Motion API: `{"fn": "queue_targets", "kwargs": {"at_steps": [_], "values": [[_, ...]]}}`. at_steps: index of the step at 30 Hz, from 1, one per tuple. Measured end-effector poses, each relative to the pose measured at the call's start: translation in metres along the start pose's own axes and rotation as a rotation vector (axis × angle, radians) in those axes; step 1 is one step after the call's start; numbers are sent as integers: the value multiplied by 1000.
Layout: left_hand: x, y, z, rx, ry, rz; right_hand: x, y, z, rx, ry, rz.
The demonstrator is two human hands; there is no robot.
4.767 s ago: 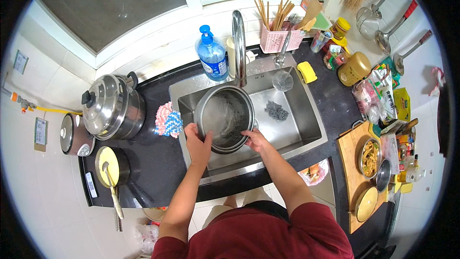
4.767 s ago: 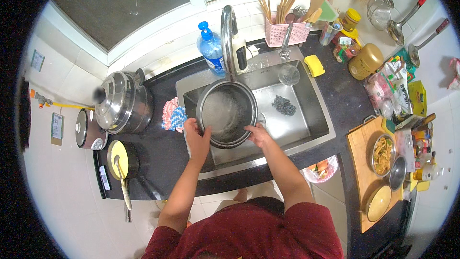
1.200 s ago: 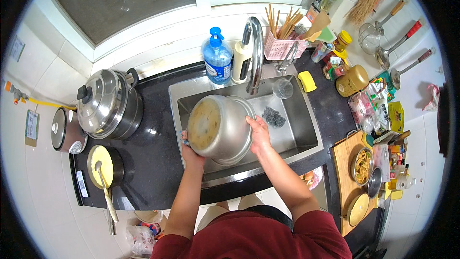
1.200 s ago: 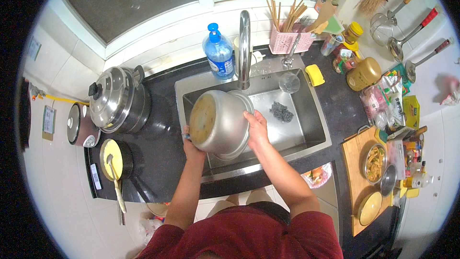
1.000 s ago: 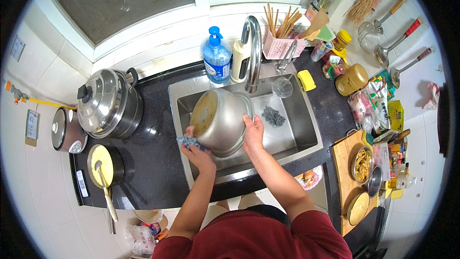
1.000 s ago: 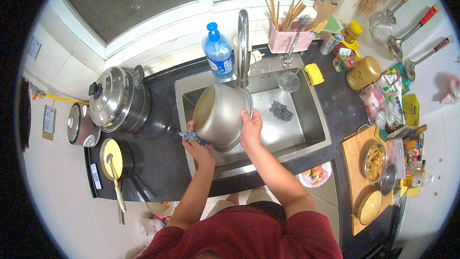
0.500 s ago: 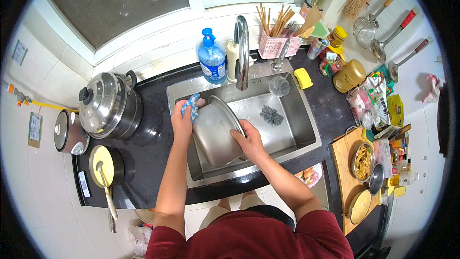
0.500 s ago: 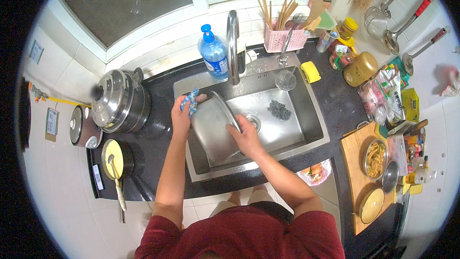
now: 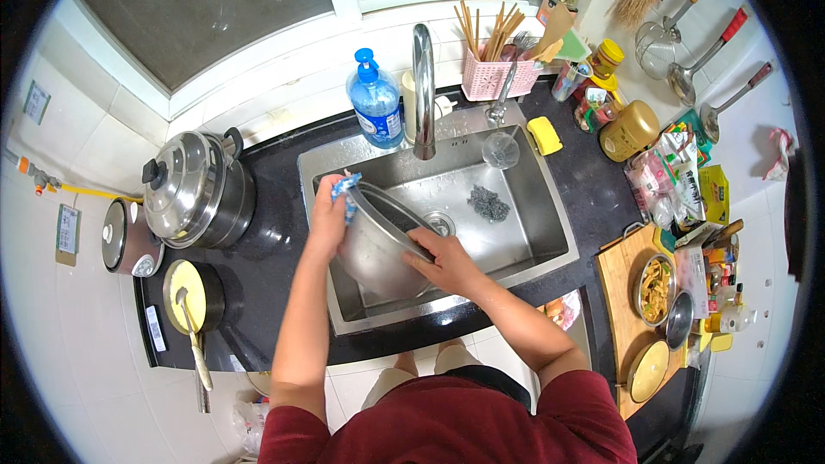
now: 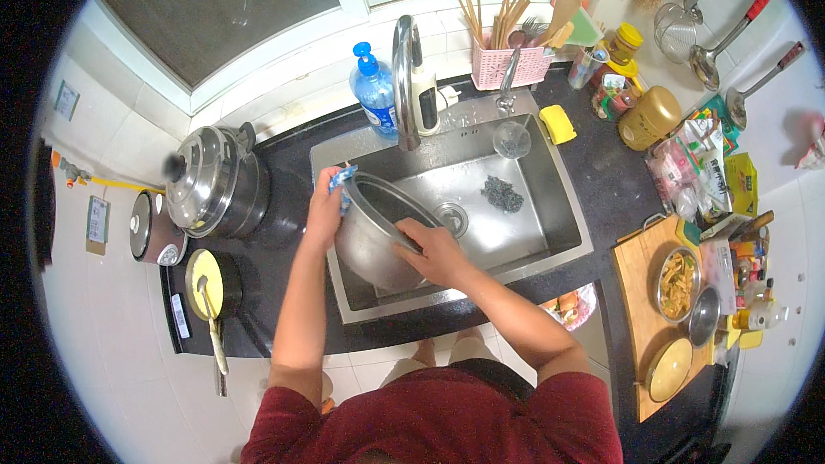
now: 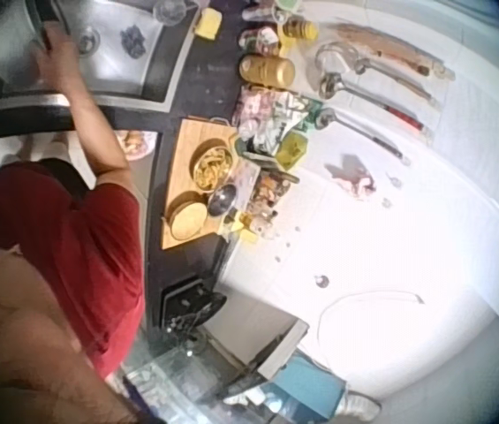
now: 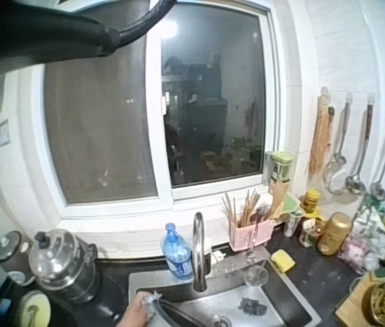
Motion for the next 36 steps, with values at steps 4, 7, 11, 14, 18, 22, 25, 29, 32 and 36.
{"fn": "queue_targets", "kwargs": {"at_steps": [4, 7, 11, 14, 18, 22, 25, 29, 32, 36], "values": [[47, -1, -15, 328, 550, 313, -15, 7, 14, -33, -259, -55], [75, 18, -23, 388, 716, 460, -18, 6, 32, -158, -557, -126], [107, 66, -65, 381, 854, 600, -15, -11, 44, -273, -767, 13], [105, 78, -104, 355, 1339, 595, -22, -18, 28, -265, -658, 23], [56, 110, -110, 231, 1457, 543, -21, -18, 14, -257, -487, 25], [72, 148, -120, 145, 1495, 734, -7, -16, -4, -218, -258, 108], [85, 160, -121, 95, 1451, 818, 3, -12, -26, -111, -46, 172], [105, 167, -104, 49, 1368, 887, 8, -4, -52, 67, 240, 331], [101, 159, -78, 34, 1233, 759, 12, 7, -59, 97, 323, 474], [95, 144, -70, -14, 1275, 737, 30, 18, -67, 168, 357, 578]]}}
Point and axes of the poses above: each hand's wrist, its own y-axis away from the middle knuckle, its own z-axis out of the back of the hand, x = y × z, the point moved 9 cm from there along -y, towards the middle knuckle, and after that the axes turned 9 degrees about -y, right-handed, at the moved point
